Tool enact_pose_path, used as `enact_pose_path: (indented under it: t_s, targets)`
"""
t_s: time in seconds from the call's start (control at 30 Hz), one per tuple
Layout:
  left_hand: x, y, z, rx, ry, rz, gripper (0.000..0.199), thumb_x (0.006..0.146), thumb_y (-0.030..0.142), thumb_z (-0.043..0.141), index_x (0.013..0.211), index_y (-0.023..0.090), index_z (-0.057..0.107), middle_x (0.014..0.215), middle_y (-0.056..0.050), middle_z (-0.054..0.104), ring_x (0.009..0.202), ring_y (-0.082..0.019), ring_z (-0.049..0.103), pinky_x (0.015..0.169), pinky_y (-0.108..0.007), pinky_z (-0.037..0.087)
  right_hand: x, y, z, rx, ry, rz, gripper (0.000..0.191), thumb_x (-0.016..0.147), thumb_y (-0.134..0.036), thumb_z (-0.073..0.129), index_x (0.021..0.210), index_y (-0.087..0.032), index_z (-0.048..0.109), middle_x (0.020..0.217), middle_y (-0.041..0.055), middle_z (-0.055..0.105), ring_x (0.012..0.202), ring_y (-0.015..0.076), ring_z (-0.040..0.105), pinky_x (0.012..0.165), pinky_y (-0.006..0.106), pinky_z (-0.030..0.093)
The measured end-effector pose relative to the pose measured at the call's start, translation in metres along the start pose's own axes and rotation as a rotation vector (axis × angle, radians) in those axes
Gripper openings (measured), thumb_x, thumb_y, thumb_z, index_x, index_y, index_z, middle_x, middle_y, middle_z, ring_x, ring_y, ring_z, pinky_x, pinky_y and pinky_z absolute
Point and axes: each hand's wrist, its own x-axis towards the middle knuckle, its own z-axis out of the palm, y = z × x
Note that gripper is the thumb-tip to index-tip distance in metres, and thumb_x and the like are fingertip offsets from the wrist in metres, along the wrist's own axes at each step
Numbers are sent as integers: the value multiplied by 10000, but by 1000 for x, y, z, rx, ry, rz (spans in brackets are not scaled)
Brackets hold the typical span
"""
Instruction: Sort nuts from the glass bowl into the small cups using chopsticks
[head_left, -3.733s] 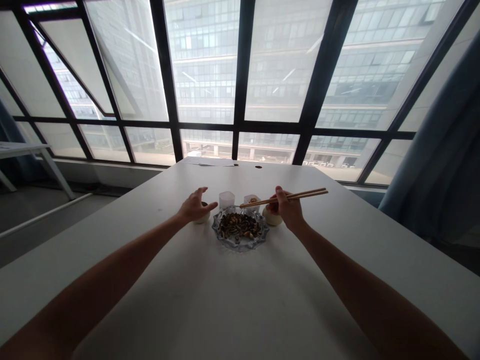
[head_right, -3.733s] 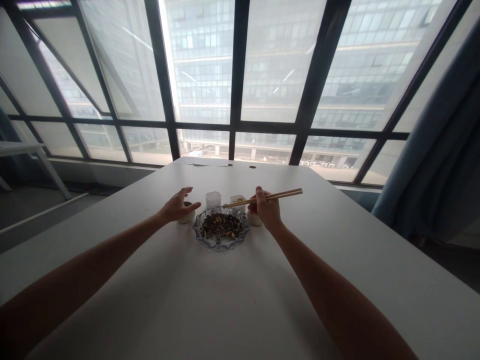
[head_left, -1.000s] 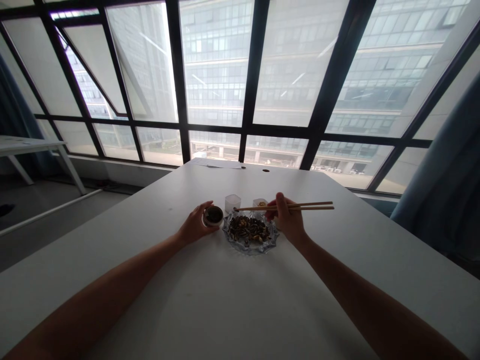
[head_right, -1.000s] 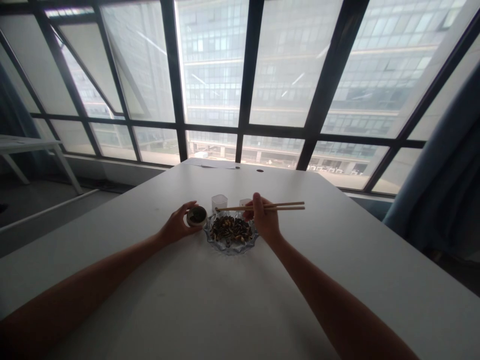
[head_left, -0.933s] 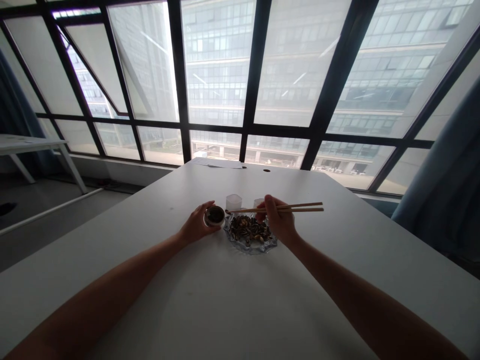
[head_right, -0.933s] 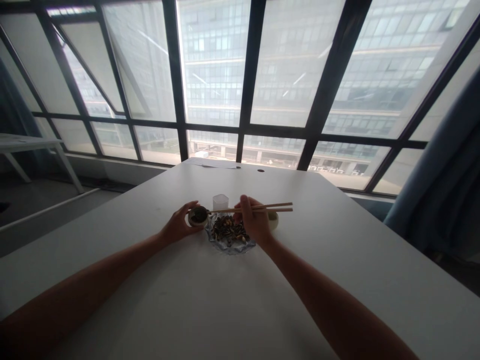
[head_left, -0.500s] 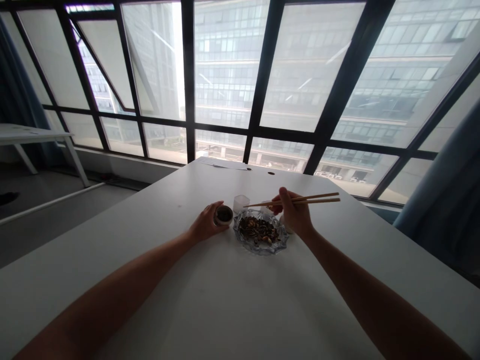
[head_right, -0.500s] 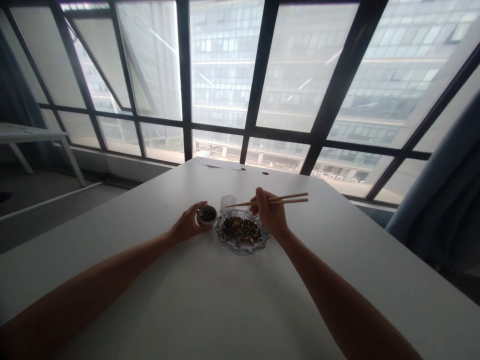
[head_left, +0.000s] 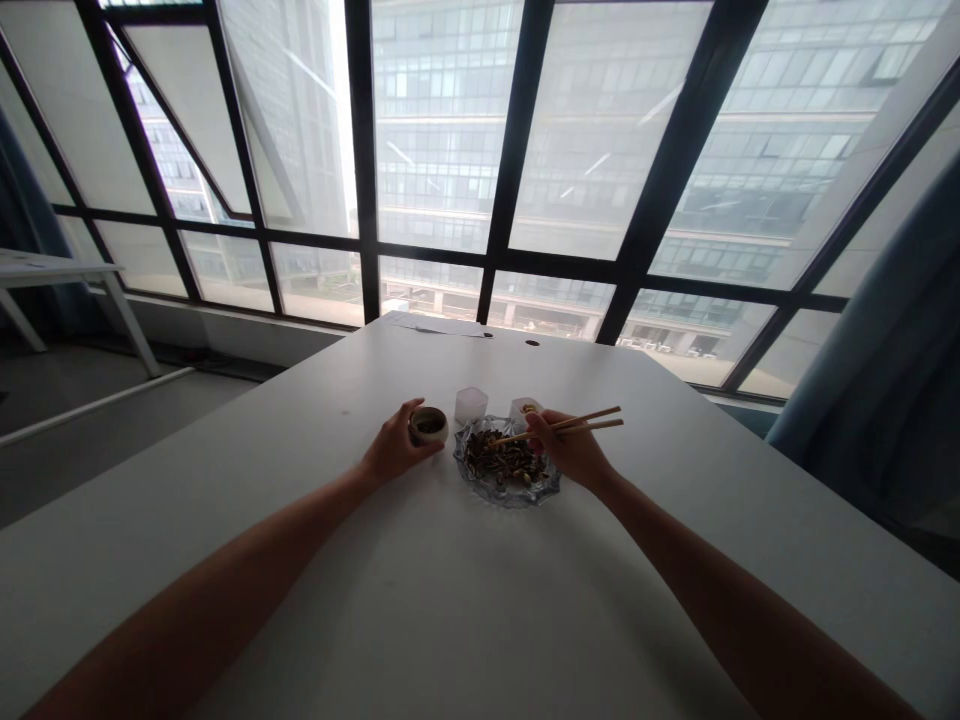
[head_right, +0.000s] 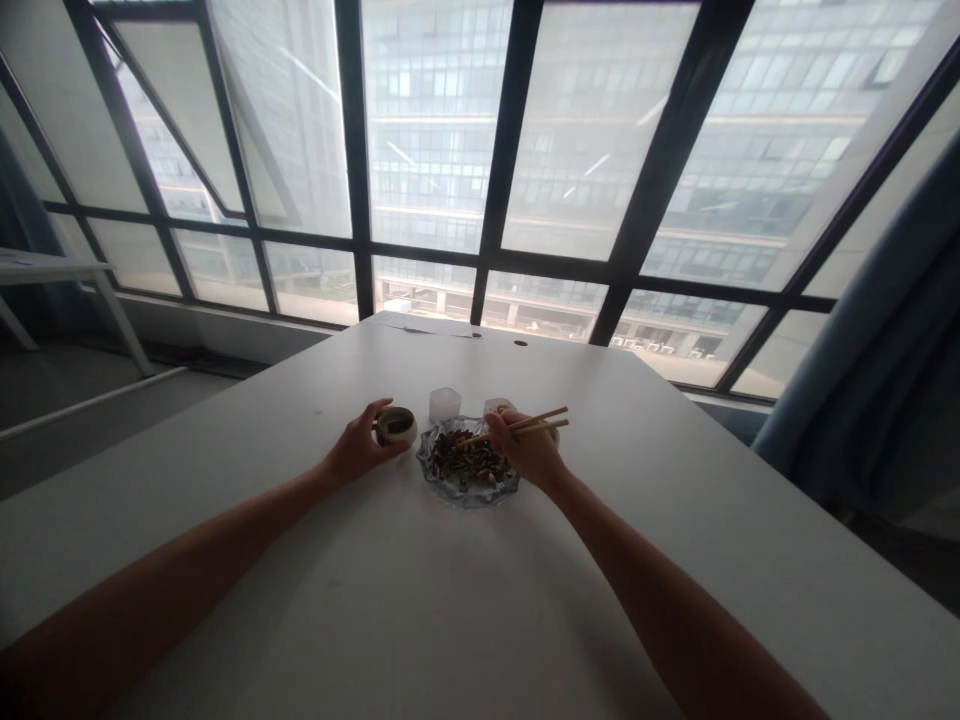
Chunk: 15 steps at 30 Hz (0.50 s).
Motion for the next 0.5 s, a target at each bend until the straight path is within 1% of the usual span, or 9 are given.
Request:
enact_pose_path:
  t_s: [0.1, 0.17, 0.23, 0.33, 0.43, 0.5]
  targets:
    - [1, 1, -1, -12, 0, -19, 765, 705, 485, 780, 1341, 203, 460, 1206, -143, 695, 1065, -273, 688, 941, -456, 563, 0, 1, 0, -17, -28, -47, 547, 823, -727, 594, 671, -205, 653, 528, 19, 651, 471, 150, 611, 436, 236, 475]
    - [1, 2, 0, -15, 1, -28, 763, 705, 489, 779, 1340, 209, 462, 1203, -139, 698, 1056, -271, 692, 935, -453, 566, 1, 0, -2, 17, 15, -36, 570, 813, -750, 582, 667, -203, 648, 511, 23, 646, 443, 152, 604, 425, 245, 481]
    - [0, 1, 1, -13, 0, -36, 763, 708, 501, 774, 1341, 210, 461, 1199, -138, 699, 1057, -272, 691, 935, -453, 565, 4, 1, -8, 72, 79, 5, 603, 776, -782, 590, 643, -196, 645, 488, 31, 640, 404, 152, 589, 404, 254, 483]
    - [-1, -3, 0, -16, -21, -55, 778, 724, 538, 755, 1353, 197, 450, 1196, -144, 697, 1058, -275, 691, 941, -458, 562, 13, 5, -21, 180, 212, 113, 624, 736, -795, 614, 619, -183, 649, 462, 49, 638, 362, 154, 571, 374, 264, 484]
    - [5, -2, -4, 6, -42, -68, 779, 750, 590, 720, 1356, 175, 459, 1276, -175, 657, 1136, -305, 663, 966, -476, 547, 24, 11, -38, 305, 344, 212, 561, 765, -717, 646, 613, -177, 641, 460, 58, 644, 356, 155, 572, 365, 263, 495]
    - [16, 8, -6, 63, -17, -44, 729, 786, 613, 679, 1335, 170, 495, 1331, -186, 623, 1210, -337, 619, 1007, -508, 517, 30, 15, -49, 361, 407, 219, 516, 797, -656, 649, 606, -178, 626, 455, 57, 640, 355, 151, 571, 360, 257, 493]
